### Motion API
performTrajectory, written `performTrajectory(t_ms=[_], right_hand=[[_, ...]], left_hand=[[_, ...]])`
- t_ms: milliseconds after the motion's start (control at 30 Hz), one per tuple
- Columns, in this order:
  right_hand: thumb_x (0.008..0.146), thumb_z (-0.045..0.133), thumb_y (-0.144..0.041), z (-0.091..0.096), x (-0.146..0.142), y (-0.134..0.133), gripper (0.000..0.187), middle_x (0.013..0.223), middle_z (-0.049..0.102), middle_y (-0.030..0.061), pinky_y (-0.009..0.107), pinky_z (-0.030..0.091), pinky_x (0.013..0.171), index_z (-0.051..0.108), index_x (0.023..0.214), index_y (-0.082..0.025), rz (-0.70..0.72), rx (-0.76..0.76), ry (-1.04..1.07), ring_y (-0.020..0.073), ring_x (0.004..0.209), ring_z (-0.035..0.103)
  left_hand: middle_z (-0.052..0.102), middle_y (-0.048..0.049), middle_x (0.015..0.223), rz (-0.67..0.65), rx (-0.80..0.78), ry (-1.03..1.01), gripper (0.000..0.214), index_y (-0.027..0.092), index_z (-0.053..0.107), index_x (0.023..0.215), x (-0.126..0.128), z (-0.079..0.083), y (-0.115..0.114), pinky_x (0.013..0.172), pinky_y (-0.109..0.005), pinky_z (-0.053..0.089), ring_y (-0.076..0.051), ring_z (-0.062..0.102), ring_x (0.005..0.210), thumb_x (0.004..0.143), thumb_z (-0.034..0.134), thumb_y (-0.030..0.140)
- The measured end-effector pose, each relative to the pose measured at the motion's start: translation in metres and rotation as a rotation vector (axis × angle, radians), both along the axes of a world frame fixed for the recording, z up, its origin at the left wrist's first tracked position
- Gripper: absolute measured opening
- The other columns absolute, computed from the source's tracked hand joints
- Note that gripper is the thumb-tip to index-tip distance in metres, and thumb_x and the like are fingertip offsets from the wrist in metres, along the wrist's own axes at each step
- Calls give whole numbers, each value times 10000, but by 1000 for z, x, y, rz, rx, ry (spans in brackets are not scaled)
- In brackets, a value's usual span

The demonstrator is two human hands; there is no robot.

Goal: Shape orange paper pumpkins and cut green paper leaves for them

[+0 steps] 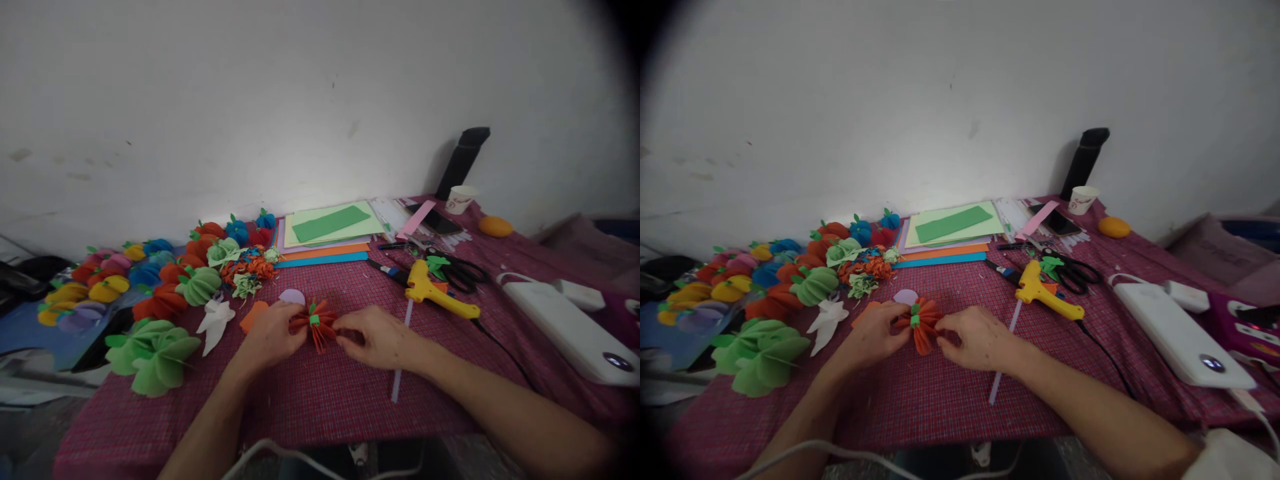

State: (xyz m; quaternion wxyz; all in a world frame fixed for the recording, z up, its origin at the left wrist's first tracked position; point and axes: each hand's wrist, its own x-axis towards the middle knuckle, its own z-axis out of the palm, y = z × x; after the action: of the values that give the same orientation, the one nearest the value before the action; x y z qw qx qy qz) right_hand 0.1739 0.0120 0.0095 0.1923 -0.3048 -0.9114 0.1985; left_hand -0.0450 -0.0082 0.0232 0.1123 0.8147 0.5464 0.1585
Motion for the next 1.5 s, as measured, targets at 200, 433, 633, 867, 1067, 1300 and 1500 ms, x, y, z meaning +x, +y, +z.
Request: performTrajectory(t_ms=[200,433,633,867,1067,1300,1500], right_hand=[[825,449,-243,-10,-7,2,179,625,618,-19,222,262,513,587,728,-185,-75,72,-99,87,536,523],[862,419,-329,-23,-12,6,243,708,672,8,223,296,530,612,784,-205,-204,103,-159,123,611,601],[832,446,-303,-16,-5,11,195,722,688,18,235,324,530,627,857,-234,-369,109,-259,162,636,629],[851,411,-325,-13,-6,13,241,763,695,29,238,352,558,633,868,-234,-401,75,-292,168,677,638],[844,433,-295,-17,-7,14,209,774,692,28,229,345,561,626,868,-218,-431,63,-271,149,672,629],[843,435,-284,-19,-7,15,202,758,684,15,217,355,567,627,870,-228,-403,20,-217,136,653,617],[852,424,-294,-15,-7,16,224,694,667,15,212,376,584,635,861,-218,-399,-30,-168,133,629,610]], left_hand=[[589,-3,695,-4,11,23,47,181,572,713,0,-1,0,583,-234,346,-148,537,693,720,526,182],[614,-43,1012,-65,2,-218,354,203,529,1100,2,-13,2,800,-276,428,-167,567,906,746,550,212],[551,-65,1140,11,75,-323,488,224,396,1213,4,-14,3,814,-319,443,-172,560,932,749,546,202],[567,-54,1020,-58,130,-351,155,202,530,886,5,-12,3,819,-317,434,-159,540,929,771,474,114],[497,-47,1169,-73,181,-229,213,234,624,868,13,-9,-2,906,-375,373,-189,466,1040,764,485,112],[495,-58,1194,28,259,-165,136,231,636,868,19,-14,-1,934,-425,336,-214,478,1023,754,585,283],[565,-47,1072,11,247,-171,111,221,643,836,18,-22,4,885,-382,386,-196,493,1009,768,556,209]])
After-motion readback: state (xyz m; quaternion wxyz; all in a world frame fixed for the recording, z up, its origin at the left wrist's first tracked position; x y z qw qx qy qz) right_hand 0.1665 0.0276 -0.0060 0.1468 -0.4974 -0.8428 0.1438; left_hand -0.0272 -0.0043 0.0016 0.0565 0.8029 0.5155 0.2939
